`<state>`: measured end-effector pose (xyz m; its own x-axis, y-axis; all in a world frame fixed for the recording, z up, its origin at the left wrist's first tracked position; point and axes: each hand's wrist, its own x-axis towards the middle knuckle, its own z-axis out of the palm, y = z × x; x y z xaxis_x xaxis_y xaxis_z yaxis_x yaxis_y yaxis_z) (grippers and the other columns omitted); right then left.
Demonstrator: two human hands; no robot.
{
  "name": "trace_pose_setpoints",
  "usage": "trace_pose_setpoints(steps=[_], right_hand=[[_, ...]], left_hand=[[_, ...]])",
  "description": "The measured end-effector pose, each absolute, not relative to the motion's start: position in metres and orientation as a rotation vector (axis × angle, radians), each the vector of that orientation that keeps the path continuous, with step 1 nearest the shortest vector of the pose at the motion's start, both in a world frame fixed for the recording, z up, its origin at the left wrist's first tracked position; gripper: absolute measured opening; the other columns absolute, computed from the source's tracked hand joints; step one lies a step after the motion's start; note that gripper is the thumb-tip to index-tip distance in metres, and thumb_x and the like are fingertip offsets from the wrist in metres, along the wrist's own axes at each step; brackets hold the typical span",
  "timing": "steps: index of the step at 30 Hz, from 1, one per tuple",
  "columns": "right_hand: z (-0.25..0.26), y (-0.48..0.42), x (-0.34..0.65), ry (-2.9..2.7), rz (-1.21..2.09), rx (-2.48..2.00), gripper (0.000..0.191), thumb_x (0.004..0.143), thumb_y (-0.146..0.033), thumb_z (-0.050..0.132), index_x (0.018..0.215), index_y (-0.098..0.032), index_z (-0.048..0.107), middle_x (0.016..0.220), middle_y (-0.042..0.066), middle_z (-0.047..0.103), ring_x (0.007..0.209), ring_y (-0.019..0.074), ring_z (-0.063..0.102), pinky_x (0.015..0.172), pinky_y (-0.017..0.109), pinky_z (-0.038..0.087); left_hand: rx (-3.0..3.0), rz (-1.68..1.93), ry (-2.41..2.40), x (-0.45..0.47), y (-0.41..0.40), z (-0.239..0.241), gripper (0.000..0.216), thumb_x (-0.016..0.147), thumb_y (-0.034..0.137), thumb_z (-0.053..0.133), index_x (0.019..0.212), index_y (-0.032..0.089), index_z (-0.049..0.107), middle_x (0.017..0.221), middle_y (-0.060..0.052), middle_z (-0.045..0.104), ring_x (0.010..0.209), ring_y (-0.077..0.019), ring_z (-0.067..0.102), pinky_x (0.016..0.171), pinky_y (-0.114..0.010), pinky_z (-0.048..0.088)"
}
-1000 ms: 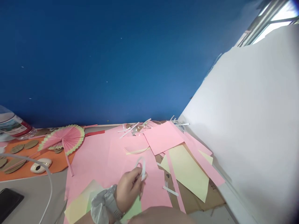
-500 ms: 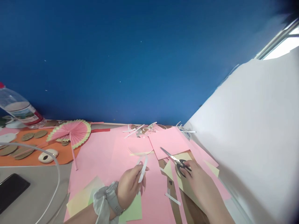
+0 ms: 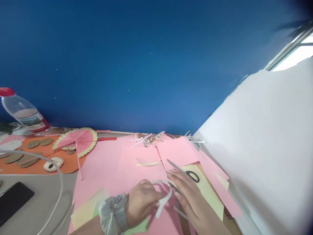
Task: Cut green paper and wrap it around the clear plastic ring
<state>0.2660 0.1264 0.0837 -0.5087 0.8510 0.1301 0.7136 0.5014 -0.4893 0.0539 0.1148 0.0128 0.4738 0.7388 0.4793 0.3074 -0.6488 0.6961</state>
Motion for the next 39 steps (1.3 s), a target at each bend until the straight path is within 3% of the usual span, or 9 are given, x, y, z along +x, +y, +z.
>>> trace_pose_setpoints(steps=[3, 7, 9, 11, 14, 17, 28, 36, 39], right_hand=[[0.084, 0.118, 0.254, -2.443, 0.739, -1.151, 0.017, 0.094, -0.026, 0.037, 0.093, -0.024, 0.054, 0.101, 0.003, 0.060, 0.103, 0.0172, 0.053, 0.099, 0.036, 0.037], [0.082, 0.115, 0.255, -2.315, 0.863, -1.153, 0.025, 0.096, -0.026, 0.032, 0.073, -0.021, 0.042, 0.071, -0.002, 0.050, 0.073, 0.0131, 0.052, 0.086, 0.035, 0.042], [0.079, 0.114, 0.258, -2.296, 0.772, -1.152, 0.023, 0.095, -0.024, 0.032, 0.074, -0.021, 0.042, 0.073, 0.000, 0.050, 0.075, 0.0151, 0.050, 0.073, 0.032, 0.042], [0.074, 0.113, 0.259, -2.319, 0.622, -1.132, 0.021, 0.095, -0.022, 0.033, 0.077, -0.021, 0.044, 0.074, 0.001, 0.050, 0.076, 0.0165, 0.047, 0.069, 0.032, 0.040], [0.066, 0.113, 0.260, -2.363, 0.453, -1.079, 0.016, 0.093, -0.017, 0.037, 0.080, -0.021, 0.045, 0.074, 0.000, 0.050, 0.074, 0.0164, 0.045, 0.077, 0.036, 0.037], [0.060, 0.111, 0.262, -2.379, 0.383, -1.049, 0.014, 0.092, -0.014, 0.039, 0.081, -0.020, 0.045, 0.073, 0.000, 0.049, 0.072, 0.0153, 0.043, 0.081, 0.038, 0.035], [0.043, 0.093, 0.273, -2.440, 0.507, -1.134, 0.016, 0.093, -0.018, 0.042, 0.078, -0.020, 0.046, 0.076, 0.000, 0.051, 0.078, 0.0155, 0.045, 0.078, 0.034, 0.037], [0.031, 0.090, 0.276, -2.466, 0.519, -1.164, 0.020, 0.093, -0.023, 0.043, 0.074, -0.020, 0.048, 0.074, 0.000, 0.055, 0.077, 0.0162, 0.050, 0.074, 0.034, 0.041], [0.041, 0.088, 0.276, -2.424, 0.574, -1.283, 0.013, 0.093, -0.025, 0.041, 0.093, -0.022, 0.054, 0.089, 0.004, 0.060, 0.086, 0.0180, 0.055, 0.075, 0.035, 0.046]], left_hand=[[2.343, 1.008, 0.805, 0.053, 0.117, 0.021, 0.031, 0.093, 0.035, 0.030, 0.103, 0.023, 0.057, 0.072, -0.002, 0.063, 0.068, -0.0130, 0.056, 0.085, -0.034, 0.042], [2.420, 0.863, 0.877, 0.039, 0.127, 0.050, 0.019, 0.091, 0.031, 0.042, 0.100, 0.025, 0.057, 0.093, -0.002, 0.066, 0.098, -0.0155, 0.056, 0.100, -0.037, 0.033], [2.415, 0.810, 0.967, 0.031, 0.131, 0.069, 0.023, 0.089, 0.026, 0.045, 0.110, 0.024, 0.054, 0.116, -0.004, 0.060, 0.119, -0.0195, 0.044, 0.106, -0.042, 0.026], [2.355, 0.777, 1.112, 0.024, 0.131, 0.085, 0.026, 0.091, 0.021, 0.039, 0.113, 0.023, 0.053, 0.125, -0.006, 0.054, 0.122, -0.0216, 0.039, 0.105, -0.044, 0.027], [2.200, 0.704, 1.298, 0.020, 0.121, 0.098, 0.024, 0.094, 0.026, 0.032, 0.097, 0.021, 0.056, 0.097, -0.003, 0.061, 0.093, -0.0167, 0.054, 0.084, -0.034, 0.043], [2.055, 0.626, 1.404, 0.023, 0.104, 0.095, 0.025, 0.092, 0.036, 0.041, 0.079, 0.020, 0.054, 0.077, 0.001, 0.057, 0.072, -0.0138, 0.054, 0.066, -0.028, 0.043], [1.773, 0.517, 1.393, 0.040, 0.068, 0.050, 0.015, 0.086, 0.034, 0.052, 0.081, 0.020, 0.056, 0.080, 0.000, 0.058, 0.077, -0.0137, 0.054, 0.071, -0.025, 0.042], [1.738, 0.546, 1.385, 0.046, 0.063, 0.044, 0.029, 0.092, 0.033, 0.039, 0.072, 0.020, 0.056, 0.074, -0.001, 0.058, 0.074, -0.0144, 0.053, 0.070, -0.027, 0.040], [1.745, 0.566, 1.349, 0.049, 0.062, 0.042, 0.031, 0.093, 0.032, 0.038, 0.070, 0.020, 0.056, 0.073, 0.000, 0.059, 0.075, -0.0144, 0.054, 0.072, -0.027, 0.040]])
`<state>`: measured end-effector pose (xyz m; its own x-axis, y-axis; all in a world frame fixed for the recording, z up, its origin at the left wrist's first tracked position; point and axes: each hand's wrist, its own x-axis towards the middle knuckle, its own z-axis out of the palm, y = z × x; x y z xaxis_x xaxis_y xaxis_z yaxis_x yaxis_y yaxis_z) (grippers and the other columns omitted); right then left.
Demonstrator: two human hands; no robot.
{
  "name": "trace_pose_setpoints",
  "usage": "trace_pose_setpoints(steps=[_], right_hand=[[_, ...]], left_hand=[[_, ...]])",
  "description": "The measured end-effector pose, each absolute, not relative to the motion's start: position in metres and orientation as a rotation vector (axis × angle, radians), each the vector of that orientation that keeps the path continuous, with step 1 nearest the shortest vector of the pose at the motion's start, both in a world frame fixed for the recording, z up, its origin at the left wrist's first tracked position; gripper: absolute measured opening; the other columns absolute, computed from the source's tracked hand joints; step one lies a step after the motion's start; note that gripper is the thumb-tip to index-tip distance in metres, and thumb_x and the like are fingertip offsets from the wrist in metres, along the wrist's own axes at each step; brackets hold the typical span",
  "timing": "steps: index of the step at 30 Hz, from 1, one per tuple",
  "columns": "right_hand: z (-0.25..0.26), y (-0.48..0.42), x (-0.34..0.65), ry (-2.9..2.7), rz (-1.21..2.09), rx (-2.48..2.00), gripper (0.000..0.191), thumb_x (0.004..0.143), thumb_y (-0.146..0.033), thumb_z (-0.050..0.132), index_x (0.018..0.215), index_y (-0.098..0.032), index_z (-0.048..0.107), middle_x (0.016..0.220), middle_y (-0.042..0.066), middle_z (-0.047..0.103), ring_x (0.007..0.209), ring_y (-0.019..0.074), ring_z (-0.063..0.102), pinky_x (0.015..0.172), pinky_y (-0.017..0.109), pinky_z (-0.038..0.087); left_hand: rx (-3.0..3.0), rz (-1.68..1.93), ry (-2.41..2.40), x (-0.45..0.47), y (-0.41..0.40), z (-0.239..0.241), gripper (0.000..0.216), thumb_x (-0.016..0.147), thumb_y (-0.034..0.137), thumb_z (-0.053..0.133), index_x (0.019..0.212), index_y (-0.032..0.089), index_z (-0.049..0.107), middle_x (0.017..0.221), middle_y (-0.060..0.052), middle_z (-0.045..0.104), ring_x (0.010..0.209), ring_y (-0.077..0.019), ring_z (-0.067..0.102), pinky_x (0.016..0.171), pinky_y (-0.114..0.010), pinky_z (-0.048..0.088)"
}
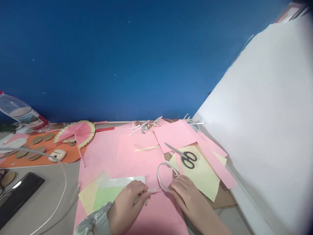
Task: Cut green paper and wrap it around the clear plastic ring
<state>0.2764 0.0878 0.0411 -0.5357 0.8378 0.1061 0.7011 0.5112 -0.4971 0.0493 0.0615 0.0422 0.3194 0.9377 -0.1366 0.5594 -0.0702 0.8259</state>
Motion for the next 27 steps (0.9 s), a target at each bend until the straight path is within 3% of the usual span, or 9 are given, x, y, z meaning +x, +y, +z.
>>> trace_pose_setpoints(steps=[1, 3, 5, 7, 9, 14, 18, 22, 27], right_hand=[[0.046, 0.087, 0.275, -2.380, 0.571, -1.325, 0.018, 0.092, -0.027, 0.042, 0.107, -0.023, 0.051, 0.101, 0.006, 0.061, 0.093, 0.0193, 0.056, 0.077, 0.035, 0.047], [0.055, 0.086, 0.267, -2.311, 0.580, -1.372, 0.046, 0.091, -0.033, 0.045, 0.133, -0.023, 0.031, 0.127, 0.011, 0.051, 0.114, 0.0216, 0.050, 0.086, 0.037, 0.047], [0.063, 0.086, 0.255, -2.361, 0.665, -1.307, 0.051, 0.091, -0.032, 0.046, 0.137, -0.025, 0.025, 0.135, 0.010, 0.045, 0.126, 0.0216, 0.040, 0.098, 0.040, 0.040], [0.067, 0.087, 0.242, -2.440, 0.781, -1.219, 0.040, 0.092, -0.024, 0.044, 0.130, -0.029, 0.036, 0.129, 0.004, 0.051, 0.125, 0.0193, 0.041, 0.108, 0.045, 0.027], [0.067, 0.090, 0.232, -2.457, 0.870, -1.199, 0.029, 0.091, -0.017, 0.042, 0.116, -0.030, 0.048, 0.117, -0.001, 0.057, 0.117, 0.0168, 0.046, 0.109, 0.046, 0.023], [0.060, 0.091, 0.222, -2.463, 0.933, -1.230, 0.016, 0.091, -0.015, 0.042, 0.082, -0.022, 0.053, 0.085, -0.002, 0.057, 0.092, 0.0142, 0.051, 0.098, 0.040, 0.033], [0.055, 0.090, 0.222, -2.495, 0.886, -1.205, 0.016, 0.091, -0.014, 0.043, 0.079, -0.021, 0.051, 0.081, -0.003, 0.055, 0.086, 0.0138, 0.050, 0.095, 0.039, 0.033], [0.050, 0.093, 0.230, -2.465, 0.824, -1.251, 0.016, 0.091, -0.014, 0.042, 0.079, -0.021, 0.049, 0.080, -0.003, 0.054, 0.086, 0.0141, 0.049, 0.096, 0.041, 0.030], [0.043, 0.101, 0.248, -2.462, 0.563, -1.322, 0.015, 0.090, -0.015, 0.044, 0.079, -0.022, 0.050, 0.078, -0.002, 0.056, 0.082, 0.0153, 0.051, 0.095, 0.043, 0.029]], left_hand=[[1.747, 0.571, 1.337, 0.050, 0.061, 0.042, 0.032, 0.093, 0.032, 0.037, 0.070, 0.020, 0.055, 0.072, 0.000, 0.059, 0.075, -0.0141, 0.054, 0.072, -0.026, 0.040], [1.750, 0.578, 1.324, 0.050, 0.059, 0.041, 0.033, 0.094, 0.032, 0.035, 0.071, 0.020, 0.056, 0.073, 0.000, 0.059, 0.075, -0.0138, 0.054, 0.072, -0.026, 0.040], [1.755, 0.578, 1.327, 0.050, 0.057, 0.041, 0.033, 0.095, 0.032, 0.034, 0.071, 0.020, 0.055, 0.073, 0.000, 0.059, 0.074, -0.0135, 0.054, 0.071, -0.025, 0.040], [1.762, 0.572, 1.341, 0.049, 0.055, 0.041, 0.033, 0.095, 0.031, 0.034, 0.071, 0.020, 0.054, 0.073, 0.001, 0.059, 0.074, -0.0134, 0.053, 0.071, -0.025, 0.040], [1.769, 0.566, 1.364, 0.047, 0.052, 0.039, 0.033, 0.095, 0.031, 0.034, 0.070, 0.020, 0.053, 0.072, 0.001, 0.058, 0.073, -0.0136, 0.053, 0.071, -0.026, 0.040], [1.774, 0.532, 1.414, 0.042, 0.049, 0.037, 0.032, 0.094, 0.031, 0.035, 0.072, 0.021, 0.055, 0.073, 0.001, 0.060, 0.076, -0.0143, 0.054, 0.072, -0.027, 0.042], [1.755, 0.488, 1.465, 0.033, 0.045, 0.042, 0.021, 0.091, 0.033, 0.044, 0.092, 0.024, 0.063, 0.085, 0.000, 0.066, 0.081, -0.0154, 0.059, 0.075, -0.028, 0.046], [2.052, 0.363, 1.522, 0.004, 0.032, 0.044, 0.030, 0.089, 0.037, 0.047, 0.115, 0.028, 0.057, 0.109, 0.000, 0.065, 0.099, -0.0157, 0.058, 0.086, -0.027, 0.046], [2.883, 0.169, 1.394, -0.028, 0.012, 0.031, 0.067, 0.075, 0.051, 0.061, 0.134, 0.028, 0.042, 0.139, -0.003, 0.046, 0.125, -0.0292, 0.042, 0.105, -0.043, 0.023]])
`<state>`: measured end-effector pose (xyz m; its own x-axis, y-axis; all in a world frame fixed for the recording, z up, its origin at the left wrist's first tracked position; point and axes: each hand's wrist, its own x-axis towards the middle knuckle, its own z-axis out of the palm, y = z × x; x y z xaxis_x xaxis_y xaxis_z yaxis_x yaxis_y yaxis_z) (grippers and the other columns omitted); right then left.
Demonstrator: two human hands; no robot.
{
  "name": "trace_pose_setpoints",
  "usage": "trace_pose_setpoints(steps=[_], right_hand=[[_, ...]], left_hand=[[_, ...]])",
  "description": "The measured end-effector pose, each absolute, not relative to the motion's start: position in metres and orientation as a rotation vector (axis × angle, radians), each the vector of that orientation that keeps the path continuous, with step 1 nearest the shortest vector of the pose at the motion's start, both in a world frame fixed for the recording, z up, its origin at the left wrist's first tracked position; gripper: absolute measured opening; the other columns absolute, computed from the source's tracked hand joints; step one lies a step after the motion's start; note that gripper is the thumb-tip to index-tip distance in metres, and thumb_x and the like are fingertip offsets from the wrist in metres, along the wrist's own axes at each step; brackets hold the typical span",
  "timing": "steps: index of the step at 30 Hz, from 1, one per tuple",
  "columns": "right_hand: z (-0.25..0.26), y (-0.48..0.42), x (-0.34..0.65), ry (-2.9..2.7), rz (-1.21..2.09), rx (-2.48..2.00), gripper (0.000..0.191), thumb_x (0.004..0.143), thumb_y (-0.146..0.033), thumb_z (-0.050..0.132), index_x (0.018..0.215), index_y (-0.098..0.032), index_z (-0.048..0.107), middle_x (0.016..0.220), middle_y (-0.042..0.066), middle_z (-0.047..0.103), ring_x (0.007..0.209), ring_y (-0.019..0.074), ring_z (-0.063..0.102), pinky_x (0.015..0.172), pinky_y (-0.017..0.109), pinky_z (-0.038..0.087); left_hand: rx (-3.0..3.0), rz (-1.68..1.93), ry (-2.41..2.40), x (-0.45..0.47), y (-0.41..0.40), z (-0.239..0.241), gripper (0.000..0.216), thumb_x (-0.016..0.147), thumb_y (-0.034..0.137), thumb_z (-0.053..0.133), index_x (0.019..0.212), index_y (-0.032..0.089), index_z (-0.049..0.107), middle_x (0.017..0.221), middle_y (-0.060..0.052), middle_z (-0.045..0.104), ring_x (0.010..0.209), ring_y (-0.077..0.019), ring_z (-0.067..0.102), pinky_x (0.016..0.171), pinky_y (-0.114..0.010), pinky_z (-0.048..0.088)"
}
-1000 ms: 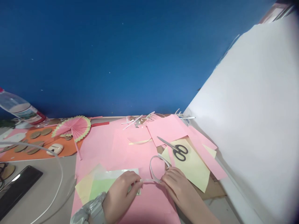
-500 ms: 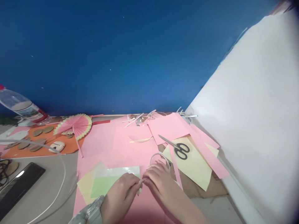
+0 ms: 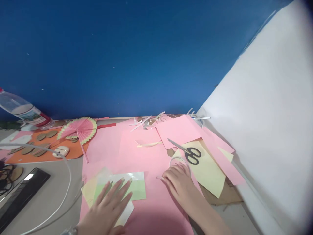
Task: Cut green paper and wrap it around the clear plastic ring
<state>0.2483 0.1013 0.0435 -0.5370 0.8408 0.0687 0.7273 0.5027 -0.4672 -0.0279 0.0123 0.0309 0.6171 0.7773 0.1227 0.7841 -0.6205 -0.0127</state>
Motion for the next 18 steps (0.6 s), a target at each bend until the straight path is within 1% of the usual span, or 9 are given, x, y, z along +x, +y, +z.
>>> trace_pose_setpoints(steps=[2, 3, 6, 8, 9, 11, 13, 15, 18], right_hand=[[0.042, 0.104, 0.252, -2.465, 0.482, -1.342, 0.015, 0.089, -0.016, 0.044, 0.077, -0.022, 0.050, 0.076, -0.002, 0.056, 0.080, 0.0160, 0.052, 0.094, 0.043, 0.030], [0.043, 0.105, 0.253, -2.467, 0.464, -1.349, 0.015, 0.089, -0.017, 0.044, 0.076, -0.022, 0.050, 0.076, -0.002, 0.057, 0.080, 0.0161, 0.052, 0.093, 0.043, 0.030], [0.046, 0.107, 0.253, -2.477, 0.480, -1.355, 0.016, 0.090, -0.015, 0.042, 0.077, -0.022, 0.051, 0.077, -0.002, 0.057, 0.082, 0.0160, 0.052, 0.093, 0.041, 0.031], [0.050, 0.107, 0.252, -2.486, 0.519, -1.355, 0.017, 0.090, -0.014, 0.041, 0.079, -0.022, 0.051, 0.079, -0.002, 0.057, 0.083, 0.0157, 0.052, 0.093, 0.041, 0.031], [0.053, 0.107, 0.251, -2.488, 0.537, -1.359, 0.018, 0.090, -0.014, 0.040, 0.079, -0.022, 0.051, 0.079, -0.002, 0.057, 0.083, 0.0156, 0.052, 0.093, 0.041, 0.031], [0.056, 0.107, 0.251, -2.491, 0.545, -1.370, 0.017, 0.090, -0.013, 0.041, 0.080, -0.022, 0.052, 0.079, -0.002, 0.057, 0.083, 0.0155, 0.052, 0.094, 0.042, 0.030], [0.058, 0.108, 0.252, -2.486, 0.521, -1.383, 0.017, 0.089, -0.013, 0.042, 0.080, -0.022, 0.053, 0.079, -0.002, 0.058, 0.084, 0.0159, 0.053, 0.096, 0.043, 0.029], [0.058, 0.110, 0.255, -2.469, 0.511, -1.397, 0.017, 0.088, -0.014, 0.042, 0.080, -0.022, 0.054, 0.079, -0.001, 0.059, 0.085, 0.0163, 0.053, 0.096, 0.044, 0.029], [0.059, 0.116, 0.260, -2.453, 0.548, -1.410, 0.017, 0.089, -0.016, 0.042, 0.078, -0.022, 0.053, 0.077, -0.002, 0.059, 0.082, 0.0158, 0.054, 0.096, 0.043, 0.029]], left_hand=[[-2.743, -0.071, -1.276, -0.026, 0.009, 0.024, 0.076, 0.072, 0.057, 0.061, 0.137, 0.026, 0.037, 0.142, -0.005, 0.041, 0.127, -0.0312, 0.039, 0.107, -0.045, 0.015], [-2.769, -0.037, -1.267, -0.021, 0.009, 0.020, 0.079, 0.072, 0.059, 0.060, 0.139, 0.026, 0.035, 0.143, -0.005, 0.039, 0.128, -0.0312, 0.038, 0.108, -0.046, 0.014], [-2.919, 0.040, -1.289, 0.003, 0.015, 0.011, 0.087, 0.070, 0.063, 0.058, 0.142, 0.026, 0.027, 0.147, -0.007, 0.032, 0.131, -0.0331, 0.034, 0.107, -0.049, 0.018], [-3.079, 0.066, -1.202, 0.024, 0.022, 0.006, 0.084, 0.075, 0.062, 0.053, 0.144, 0.026, 0.020, 0.151, -0.006, 0.022, 0.135, -0.0313, 0.026, 0.108, -0.049, 0.018], [-3.132, 0.019, -1.149, 0.034, 0.025, 0.004, 0.081, 0.078, 0.063, 0.047, 0.144, 0.025, 0.019, 0.152, -0.007, 0.018, 0.137, -0.0303, 0.023, 0.109, -0.049, 0.017], [-3.154, -0.038, -1.168, 0.053, 0.031, -0.001, 0.077, 0.080, 0.064, 0.042, 0.144, 0.025, 0.020, 0.153, -0.007, 0.013, 0.139, -0.0299, 0.016, 0.109, -0.052, 0.014], [-3.207, -0.057, -1.104, 0.066, 0.037, -0.004, 0.079, 0.081, 0.063, 0.040, 0.144, 0.021, 0.019, 0.153, -0.009, 0.010, 0.139, -0.0311, 0.012, 0.109, -0.053, 0.014], [-3.252, -0.085, -1.042, 0.070, 0.040, -0.005, 0.080, 0.082, 0.063, 0.038, 0.144, 0.018, 0.019, 0.153, -0.011, 0.009, 0.139, -0.0319, 0.012, 0.108, -0.053, 0.016], [-3.276, -0.104, -0.985, 0.062, 0.039, -0.002, 0.080, 0.081, 0.063, 0.041, 0.144, 0.019, 0.019, 0.153, -0.010, 0.009, 0.139, -0.0299, 0.013, 0.109, -0.049, 0.018]])
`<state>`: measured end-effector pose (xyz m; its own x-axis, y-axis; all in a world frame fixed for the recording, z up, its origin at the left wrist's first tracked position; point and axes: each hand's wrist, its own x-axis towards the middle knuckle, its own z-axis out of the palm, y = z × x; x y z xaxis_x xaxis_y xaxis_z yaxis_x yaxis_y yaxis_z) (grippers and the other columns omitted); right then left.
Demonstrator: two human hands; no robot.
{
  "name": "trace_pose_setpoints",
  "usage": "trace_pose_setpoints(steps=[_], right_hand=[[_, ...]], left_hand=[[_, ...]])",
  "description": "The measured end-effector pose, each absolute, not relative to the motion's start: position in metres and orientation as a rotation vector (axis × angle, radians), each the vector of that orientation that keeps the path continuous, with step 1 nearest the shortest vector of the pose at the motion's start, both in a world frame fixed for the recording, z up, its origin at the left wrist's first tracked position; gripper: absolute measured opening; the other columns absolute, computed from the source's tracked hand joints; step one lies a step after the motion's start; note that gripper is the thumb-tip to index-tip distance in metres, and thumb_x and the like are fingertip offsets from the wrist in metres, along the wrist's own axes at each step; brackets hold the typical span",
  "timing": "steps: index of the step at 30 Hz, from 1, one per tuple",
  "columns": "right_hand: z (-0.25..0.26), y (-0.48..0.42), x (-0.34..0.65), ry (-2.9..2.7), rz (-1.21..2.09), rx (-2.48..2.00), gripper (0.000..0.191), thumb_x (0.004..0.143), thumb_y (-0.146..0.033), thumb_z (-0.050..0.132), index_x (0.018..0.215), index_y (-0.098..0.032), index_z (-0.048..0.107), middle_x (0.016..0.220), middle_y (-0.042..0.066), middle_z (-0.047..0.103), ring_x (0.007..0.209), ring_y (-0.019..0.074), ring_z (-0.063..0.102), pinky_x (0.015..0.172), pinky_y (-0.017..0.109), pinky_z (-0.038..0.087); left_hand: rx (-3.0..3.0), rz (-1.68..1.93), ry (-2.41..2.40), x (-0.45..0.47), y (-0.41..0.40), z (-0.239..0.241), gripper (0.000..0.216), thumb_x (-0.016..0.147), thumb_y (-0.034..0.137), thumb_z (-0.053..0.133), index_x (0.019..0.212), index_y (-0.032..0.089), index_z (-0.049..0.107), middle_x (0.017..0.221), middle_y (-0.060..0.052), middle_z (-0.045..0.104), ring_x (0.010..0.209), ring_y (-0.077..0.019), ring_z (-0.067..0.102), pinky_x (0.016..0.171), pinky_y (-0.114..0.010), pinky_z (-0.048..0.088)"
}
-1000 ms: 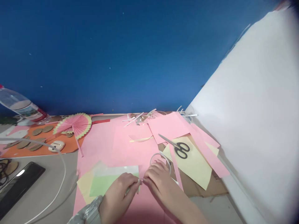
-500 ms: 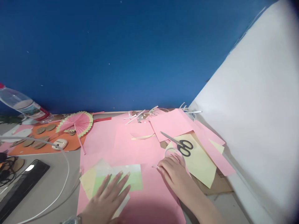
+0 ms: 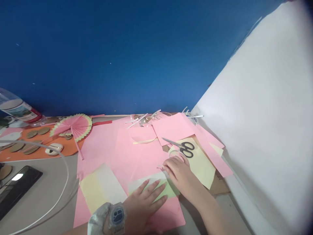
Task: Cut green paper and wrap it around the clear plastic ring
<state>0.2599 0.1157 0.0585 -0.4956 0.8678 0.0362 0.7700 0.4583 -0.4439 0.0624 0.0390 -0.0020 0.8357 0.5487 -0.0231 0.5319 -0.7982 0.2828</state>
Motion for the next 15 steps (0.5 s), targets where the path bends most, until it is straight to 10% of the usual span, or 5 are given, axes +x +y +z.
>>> trace_pose_setpoints(steps=[7, 15], right_hand=[[0.073, 0.130, 0.278, -2.395, 0.653, -1.465, 0.020, 0.093, -0.024, 0.036, 0.076, -0.022, 0.047, 0.078, 0.000, 0.057, 0.083, 0.0172, 0.052, 0.078, 0.035, 0.041], [0.084, 0.122, 0.268, -2.545, 0.635, -1.341, 0.019, 0.092, -0.018, 0.035, 0.078, -0.022, 0.046, 0.077, -0.001, 0.055, 0.078, 0.0154, 0.051, 0.090, 0.041, 0.034]], left_hand=[[2.685, -0.012, 0.920, 0.032, 0.028, 0.006, 0.093, 0.070, 0.053, 0.064, 0.144, 0.025, 0.018, 0.153, -0.007, 0.014, 0.138, -0.0296, 0.017, 0.109, -0.048, 0.021], [2.678, 0.123, 0.887, 0.067, 0.050, 0.004, 0.073, 0.085, 0.063, 0.033, 0.143, 0.020, 0.022, 0.152, -0.008, 0.017, 0.139, -0.0294, 0.016, 0.109, -0.051, 0.017]])
